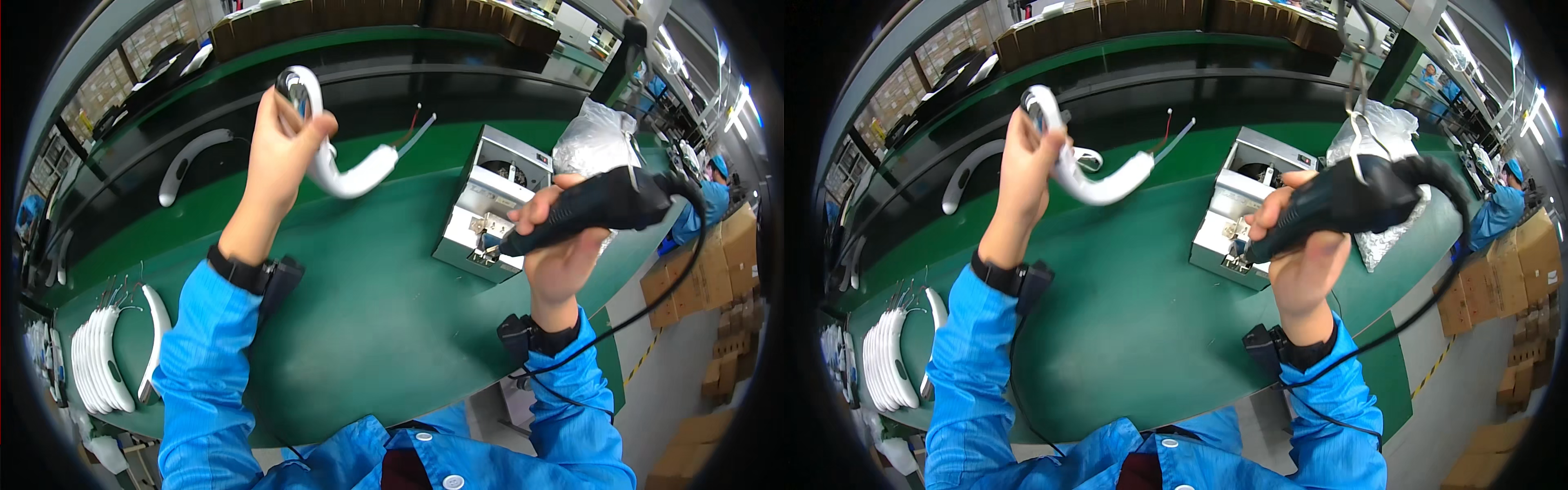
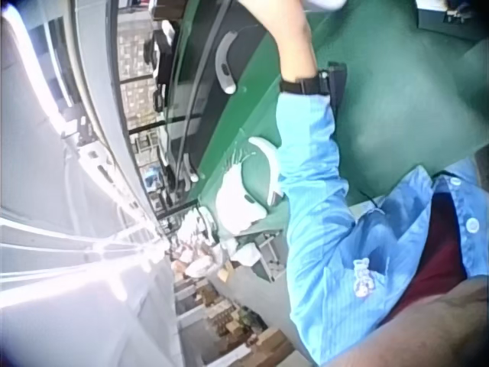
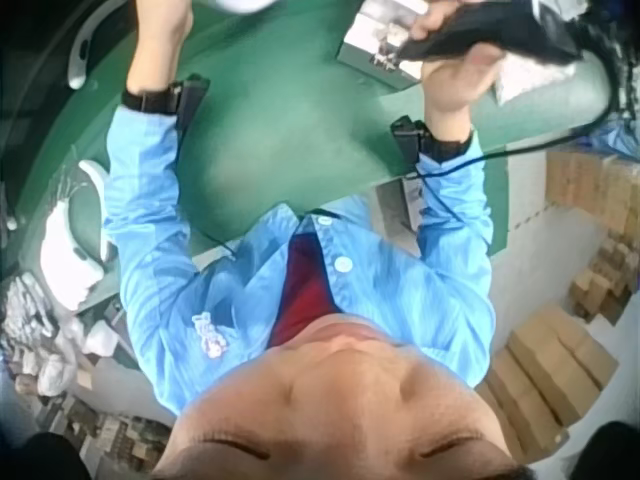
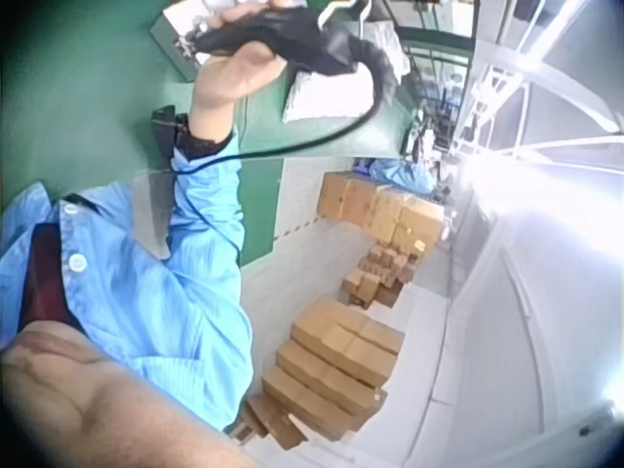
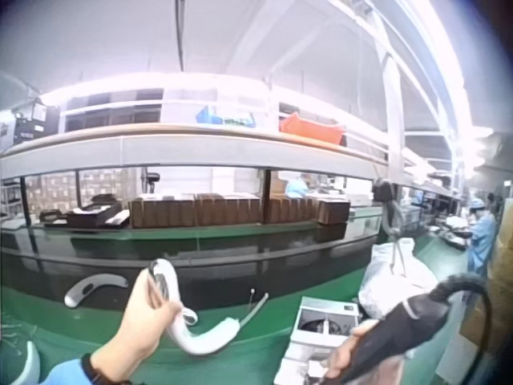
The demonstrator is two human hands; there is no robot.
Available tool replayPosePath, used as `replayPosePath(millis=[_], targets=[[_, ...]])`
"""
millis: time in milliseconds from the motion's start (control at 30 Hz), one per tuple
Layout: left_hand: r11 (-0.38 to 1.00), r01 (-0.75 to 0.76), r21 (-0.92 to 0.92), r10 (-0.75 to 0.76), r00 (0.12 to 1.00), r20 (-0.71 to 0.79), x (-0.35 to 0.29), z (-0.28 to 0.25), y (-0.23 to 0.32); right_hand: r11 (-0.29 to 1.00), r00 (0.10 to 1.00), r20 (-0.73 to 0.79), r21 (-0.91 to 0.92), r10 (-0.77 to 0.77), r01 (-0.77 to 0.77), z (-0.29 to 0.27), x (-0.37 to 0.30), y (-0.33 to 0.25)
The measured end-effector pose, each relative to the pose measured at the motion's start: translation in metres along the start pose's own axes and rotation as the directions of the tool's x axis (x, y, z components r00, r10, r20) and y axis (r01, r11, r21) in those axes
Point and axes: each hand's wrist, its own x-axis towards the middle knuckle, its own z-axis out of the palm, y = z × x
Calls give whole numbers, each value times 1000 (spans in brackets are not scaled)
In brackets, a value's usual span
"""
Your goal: Assembling white curved plastic electronic components using a power screwdriver on a factory assembly line.
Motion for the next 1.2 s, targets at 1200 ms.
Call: replayPosePath(millis=[1200], targets=[[963, 87, -256, -3, 951, 310, -99, 54, -1, 922, 910, 200, 63, 364, -382, 78, -76, 33]])
